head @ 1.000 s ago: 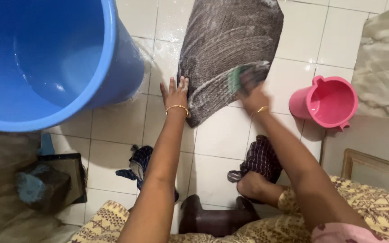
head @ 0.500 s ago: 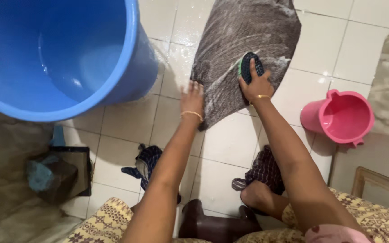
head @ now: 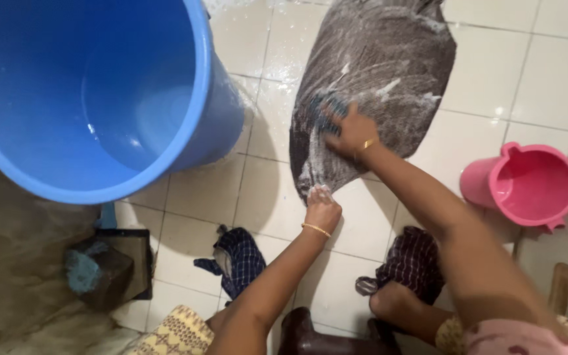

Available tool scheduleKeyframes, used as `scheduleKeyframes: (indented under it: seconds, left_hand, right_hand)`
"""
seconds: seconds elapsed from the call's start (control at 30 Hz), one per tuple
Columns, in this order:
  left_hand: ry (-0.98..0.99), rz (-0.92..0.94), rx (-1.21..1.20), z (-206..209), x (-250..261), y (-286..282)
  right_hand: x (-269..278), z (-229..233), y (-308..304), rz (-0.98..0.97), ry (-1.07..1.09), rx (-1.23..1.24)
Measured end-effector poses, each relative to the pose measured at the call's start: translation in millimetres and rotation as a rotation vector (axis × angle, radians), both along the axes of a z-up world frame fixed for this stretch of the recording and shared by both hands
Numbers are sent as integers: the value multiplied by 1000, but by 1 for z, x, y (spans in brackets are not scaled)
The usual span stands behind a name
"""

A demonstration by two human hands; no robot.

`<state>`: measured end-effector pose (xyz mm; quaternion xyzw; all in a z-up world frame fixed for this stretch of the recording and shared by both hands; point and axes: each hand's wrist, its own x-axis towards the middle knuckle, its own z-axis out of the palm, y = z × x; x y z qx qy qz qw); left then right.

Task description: The person washes a door mat on the floor, scrubbing it with a brush and pouring water from a pink container.

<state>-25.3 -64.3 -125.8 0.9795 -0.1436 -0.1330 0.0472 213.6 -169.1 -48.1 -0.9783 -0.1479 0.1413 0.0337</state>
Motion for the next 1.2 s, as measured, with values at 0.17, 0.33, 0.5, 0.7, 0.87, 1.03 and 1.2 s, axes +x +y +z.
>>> scheduleKeyframes:
  seconds: [0.17,0.33,0.5,0.7,0.87,1.03,1.2]
  left_hand:
    - [66,-48,1,-7,7,-3]
    - [-217,22,1,-3,17,-1]
    - [68,-98,-78,1,22,-1]
    - [-95,16,-285,-21,21,4]
    - [-2,23,-142,4,-30,-8]
    - [249,-91,-84,30,-100,-27]
    - [441,-208,-58,60,-135,-17]
  right_hand:
    - [-22,17,9,917,405,-54]
    - [18,-21,48,-68,102,153]
    - [-45,-6,24,266,430,35]
    - [-117,1,33,-127,334,118]
    - [-166,9,19,-180,346,154]
    - [-241,8,-1,-22,169,104]
    - [-267,-3,4,149,158,195]
